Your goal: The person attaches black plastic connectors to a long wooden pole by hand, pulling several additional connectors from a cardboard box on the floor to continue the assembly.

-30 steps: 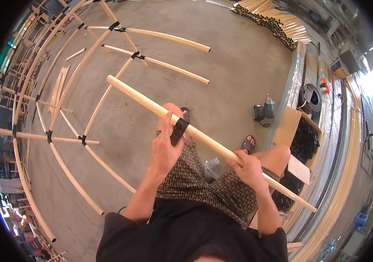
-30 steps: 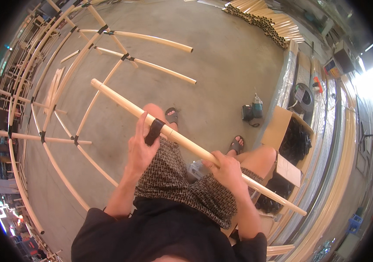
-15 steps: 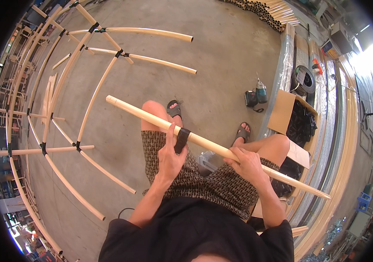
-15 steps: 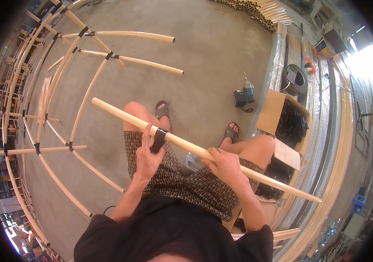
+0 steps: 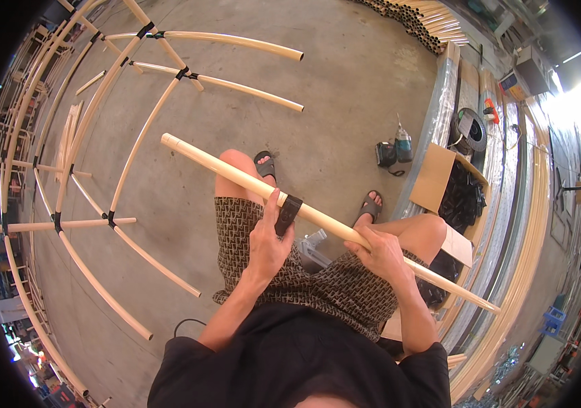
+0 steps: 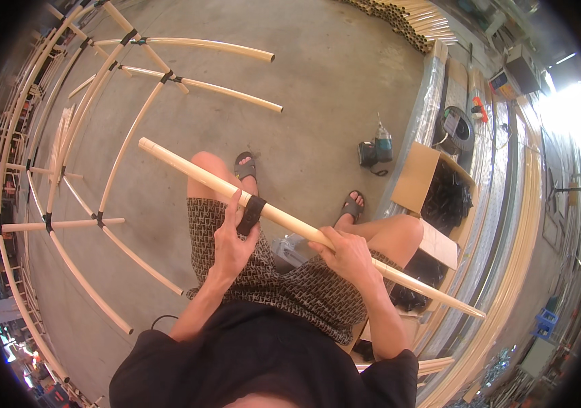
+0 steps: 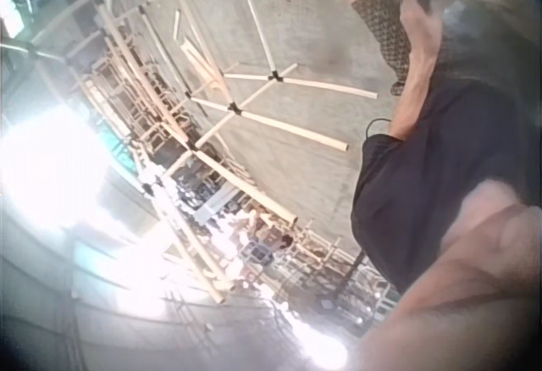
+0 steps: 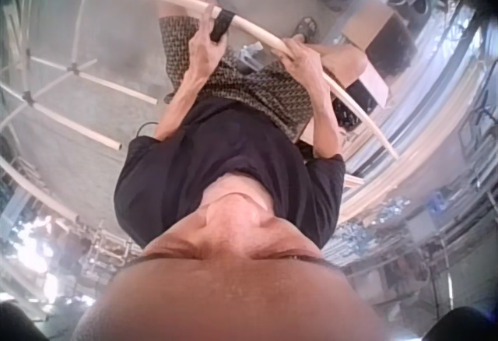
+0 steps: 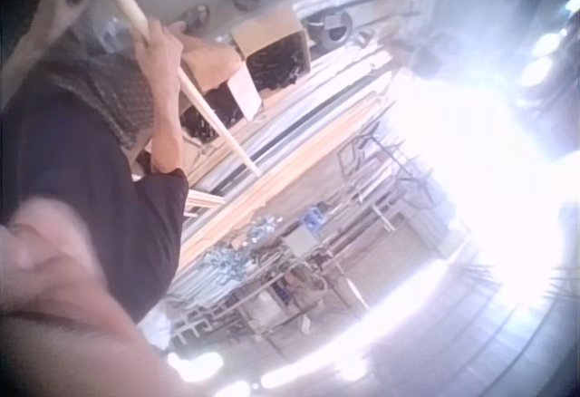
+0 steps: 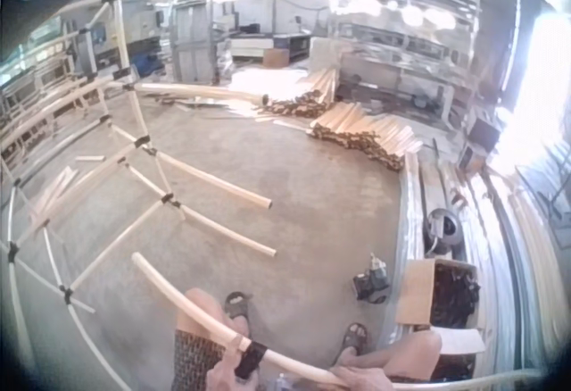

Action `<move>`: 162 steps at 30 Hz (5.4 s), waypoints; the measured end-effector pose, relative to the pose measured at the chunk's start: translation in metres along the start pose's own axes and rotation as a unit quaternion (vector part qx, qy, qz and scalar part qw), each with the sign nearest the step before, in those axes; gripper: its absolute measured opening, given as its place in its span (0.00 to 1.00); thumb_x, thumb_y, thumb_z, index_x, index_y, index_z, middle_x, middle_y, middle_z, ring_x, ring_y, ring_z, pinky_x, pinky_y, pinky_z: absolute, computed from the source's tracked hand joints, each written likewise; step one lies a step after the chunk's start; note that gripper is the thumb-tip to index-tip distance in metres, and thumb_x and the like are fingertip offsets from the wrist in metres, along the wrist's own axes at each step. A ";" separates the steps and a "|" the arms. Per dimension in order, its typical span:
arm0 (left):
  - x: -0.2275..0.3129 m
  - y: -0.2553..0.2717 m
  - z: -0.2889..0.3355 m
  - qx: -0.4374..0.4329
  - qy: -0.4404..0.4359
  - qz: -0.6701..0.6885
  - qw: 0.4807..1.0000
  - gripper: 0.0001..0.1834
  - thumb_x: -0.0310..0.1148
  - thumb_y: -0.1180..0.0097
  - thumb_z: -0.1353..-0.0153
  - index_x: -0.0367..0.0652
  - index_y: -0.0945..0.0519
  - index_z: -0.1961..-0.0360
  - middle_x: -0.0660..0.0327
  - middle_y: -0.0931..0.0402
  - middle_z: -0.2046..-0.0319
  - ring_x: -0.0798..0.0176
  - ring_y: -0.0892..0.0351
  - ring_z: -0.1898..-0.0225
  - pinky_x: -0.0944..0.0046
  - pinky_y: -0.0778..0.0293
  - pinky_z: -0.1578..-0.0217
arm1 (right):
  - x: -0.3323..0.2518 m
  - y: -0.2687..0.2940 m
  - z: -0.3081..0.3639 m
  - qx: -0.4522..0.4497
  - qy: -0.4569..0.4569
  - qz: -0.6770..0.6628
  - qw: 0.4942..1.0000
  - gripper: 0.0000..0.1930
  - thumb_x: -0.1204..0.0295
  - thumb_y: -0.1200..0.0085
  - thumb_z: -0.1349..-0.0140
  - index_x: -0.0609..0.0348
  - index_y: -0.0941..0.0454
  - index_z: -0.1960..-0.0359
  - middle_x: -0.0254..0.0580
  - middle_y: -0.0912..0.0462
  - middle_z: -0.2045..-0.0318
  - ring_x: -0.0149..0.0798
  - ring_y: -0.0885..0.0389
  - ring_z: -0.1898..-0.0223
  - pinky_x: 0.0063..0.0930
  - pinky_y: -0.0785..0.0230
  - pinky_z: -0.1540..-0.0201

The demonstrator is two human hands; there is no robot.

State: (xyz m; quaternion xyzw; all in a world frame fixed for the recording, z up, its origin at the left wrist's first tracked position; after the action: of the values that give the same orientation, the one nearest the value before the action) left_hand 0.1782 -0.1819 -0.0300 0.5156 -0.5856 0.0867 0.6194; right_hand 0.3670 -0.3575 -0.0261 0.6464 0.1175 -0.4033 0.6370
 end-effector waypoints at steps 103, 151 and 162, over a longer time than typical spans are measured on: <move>-0.057 0.011 -0.003 -0.284 0.333 0.515 0.737 0.24 0.36 0.44 0.25 0.36 0.27 0.33 0.59 0.19 0.49 0.65 0.20 0.47 0.63 0.25 0.49 | 0.005 0.004 -0.013 -0.091 -0.090 -0.095 0.987 0.16 0.60 0.34 0.35 0.60 0.16 0.54 0.52 0.17 0.74 0.54 0.18 0.72 0.43 0.28 0.65; -0.050 0.006 0.016 -0.131 0.328 0.496 0.793 0.20 0.37 0.48 0.23 0.31 0.22 0.41 0.58 0.17 0.61 0.69 0.19 0.69 0.70 0.27 0.70 | -0.104 -0.046 -0.108 -0.027 0.267 0.158 0.950 0.10 0.67 0.41 0.36 0.61 0.20 0.60 0.46 0.19 0.64 0.49 0.17 0.59 0.41 0.25 0.54; -0.060 -0.001 0.019 -0.143 0.289 0.492 0.809 0.18 0.41 0.48 0.23 0.34 0.20 0.49 0.56 0.16 0.62 0.66 0.18 0.70 0.69 0.27 0.75 | -0.084 -0.063 -0.098 0.061 0.294 0.141 0.943 0.13 0.63 0.43 0.37 0.60 0.21 0.59 0.43 0.19 0.62 0.44 0.18 0.63 0.38 0.27 0.60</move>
State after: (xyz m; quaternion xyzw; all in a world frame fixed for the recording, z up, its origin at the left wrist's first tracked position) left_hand 0.1488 -0.1663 -0.0835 0.0150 -0.5607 0.4401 0.7012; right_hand 0.3070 -0.2270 -0.0284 0.7841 0.1825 -0.1075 0.5834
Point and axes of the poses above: each hand's wrist, its own z-axis away from the middle knuckle, its own y-axis out of the back of the hand, x = y × z, the point moved 4 cm from there along -z, towards the middle knuckle
